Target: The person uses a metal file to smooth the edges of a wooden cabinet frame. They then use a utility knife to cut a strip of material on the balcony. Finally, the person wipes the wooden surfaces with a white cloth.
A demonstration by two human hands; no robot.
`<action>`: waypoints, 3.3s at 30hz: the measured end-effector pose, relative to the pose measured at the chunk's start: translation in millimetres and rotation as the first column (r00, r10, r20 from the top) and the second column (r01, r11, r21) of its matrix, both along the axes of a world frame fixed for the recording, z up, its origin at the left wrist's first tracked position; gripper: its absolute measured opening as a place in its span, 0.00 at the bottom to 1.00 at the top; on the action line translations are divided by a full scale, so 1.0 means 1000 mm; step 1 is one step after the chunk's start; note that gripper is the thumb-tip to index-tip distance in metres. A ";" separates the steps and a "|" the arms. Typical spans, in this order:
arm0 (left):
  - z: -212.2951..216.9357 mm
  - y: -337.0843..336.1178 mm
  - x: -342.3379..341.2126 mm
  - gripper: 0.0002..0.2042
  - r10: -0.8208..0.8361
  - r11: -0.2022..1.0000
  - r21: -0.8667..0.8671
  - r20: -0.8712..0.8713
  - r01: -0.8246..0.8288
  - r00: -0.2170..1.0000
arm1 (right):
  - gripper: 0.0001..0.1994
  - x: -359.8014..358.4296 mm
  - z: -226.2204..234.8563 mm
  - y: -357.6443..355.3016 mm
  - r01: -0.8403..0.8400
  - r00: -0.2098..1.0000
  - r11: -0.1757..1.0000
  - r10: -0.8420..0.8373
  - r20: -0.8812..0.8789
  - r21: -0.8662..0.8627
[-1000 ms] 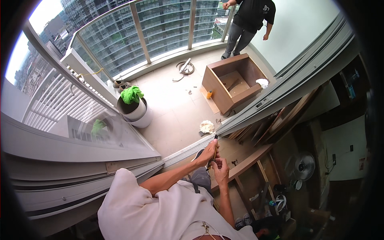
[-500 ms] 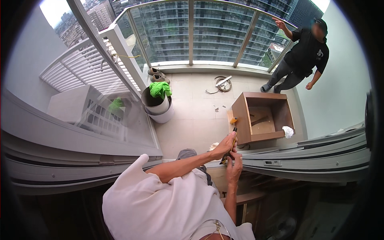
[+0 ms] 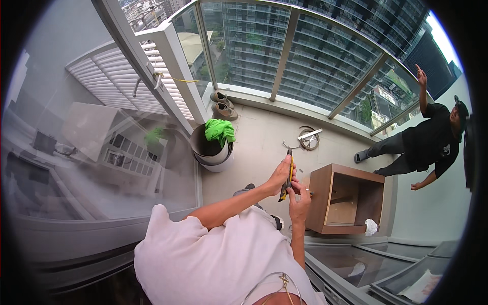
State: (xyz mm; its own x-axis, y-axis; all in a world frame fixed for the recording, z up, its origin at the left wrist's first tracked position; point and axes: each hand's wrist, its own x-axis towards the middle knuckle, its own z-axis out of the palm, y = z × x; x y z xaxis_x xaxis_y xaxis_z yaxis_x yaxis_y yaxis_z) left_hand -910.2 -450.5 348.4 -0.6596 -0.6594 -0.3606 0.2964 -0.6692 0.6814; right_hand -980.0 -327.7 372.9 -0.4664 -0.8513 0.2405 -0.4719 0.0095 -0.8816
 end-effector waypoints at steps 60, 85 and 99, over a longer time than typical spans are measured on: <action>0.004 -0.710 -0.340 0.25 0.917 0.077 -0.051 0.395 -0.996 0.051 | 0.13 -0.373 -0.077 -0.835 -0.879 0.272 0.475 0.431 0.860 0.040; -0.047 -0.721 -0.359 0.11 0.929 0.181 0.144 0.301 -0.973 0.217 | 0.12 -0.430 -0.029 -0.919 -0.894 0.353 0.445 0.642 0.680 0.044; -0.053 -0.724 -0.365 0.08 0.948 0.204 0.194 0.204 -0.960 0.242 | 0.12 -0.437 -0.024 -0.921 -0.889 0.364 0.453 0.611 0.703 0.066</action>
